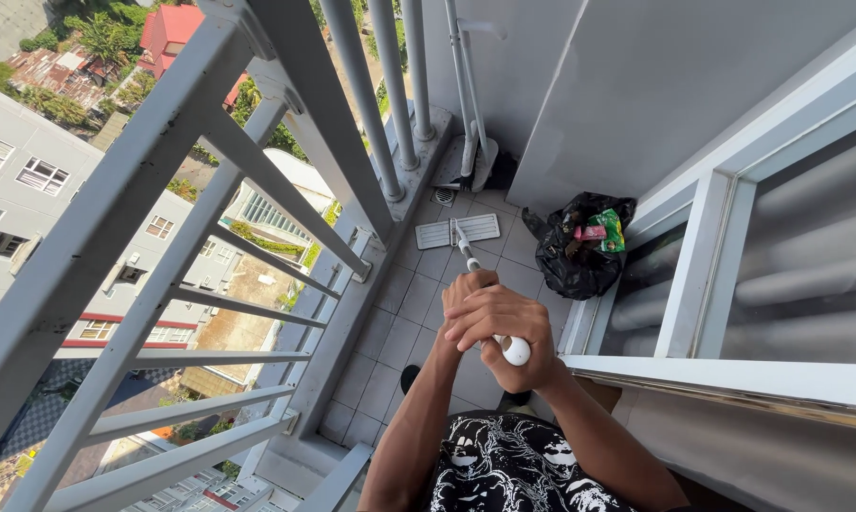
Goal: The person is mopping the floor of a balcony using a flat mop.
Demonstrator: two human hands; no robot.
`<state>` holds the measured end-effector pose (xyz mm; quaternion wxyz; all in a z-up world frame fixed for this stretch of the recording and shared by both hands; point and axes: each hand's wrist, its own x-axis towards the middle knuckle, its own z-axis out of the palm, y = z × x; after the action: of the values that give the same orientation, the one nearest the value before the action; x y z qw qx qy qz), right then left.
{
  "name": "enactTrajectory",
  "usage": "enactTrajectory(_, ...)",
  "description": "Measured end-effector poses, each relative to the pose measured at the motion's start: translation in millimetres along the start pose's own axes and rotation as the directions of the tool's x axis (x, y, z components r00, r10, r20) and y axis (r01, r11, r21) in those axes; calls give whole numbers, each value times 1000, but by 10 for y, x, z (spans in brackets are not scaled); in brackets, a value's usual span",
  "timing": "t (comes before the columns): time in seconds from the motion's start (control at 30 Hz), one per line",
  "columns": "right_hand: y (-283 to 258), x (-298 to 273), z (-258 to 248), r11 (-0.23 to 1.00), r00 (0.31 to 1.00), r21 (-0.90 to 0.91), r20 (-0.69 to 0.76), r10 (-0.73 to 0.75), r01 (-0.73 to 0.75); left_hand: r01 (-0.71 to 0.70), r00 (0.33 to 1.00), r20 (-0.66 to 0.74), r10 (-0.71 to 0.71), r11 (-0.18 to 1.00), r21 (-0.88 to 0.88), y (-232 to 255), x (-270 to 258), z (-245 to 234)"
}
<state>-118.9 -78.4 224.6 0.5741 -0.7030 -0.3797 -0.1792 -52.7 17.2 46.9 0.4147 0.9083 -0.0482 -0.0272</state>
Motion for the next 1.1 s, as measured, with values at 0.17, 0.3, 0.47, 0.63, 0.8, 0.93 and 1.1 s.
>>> enactTrajectory(0.17,42,10,-40,998,1000,54,-4,-11,11,-19,1000,25,18,999,34,152,-14,-111)
enactTrajectory(0.3,124,19,-66,996,996,73,-74,-45,50,-45,999,-6,45,998,-43,6,83,72)
enactTrajectory(0.47,199,41,-208,993,988,35,-105,-110,114,-120,993,-6,120,993,-5,75,161,131)
enactTrajectory(0.63,244,-29,-324,990,987,14,-83,-141,142,-168,986,-8,168,986,-8,9,186,301)
enactTrajectory(0.8,281,-37,-372,983,980,12,-86,-179,181,-162,986,-48,160,986,-46,53,197,322)
enactTrajectory(0.93,239,-94,-402,985,982,15,-88,-170,172,-163,986,-50,160,984,-67,56,151,361)
enactTrajectory(1.1,187,-226,-432,980,981,56,-47,-188,190,-167,985,-52,162,981,-95,124,18,379)
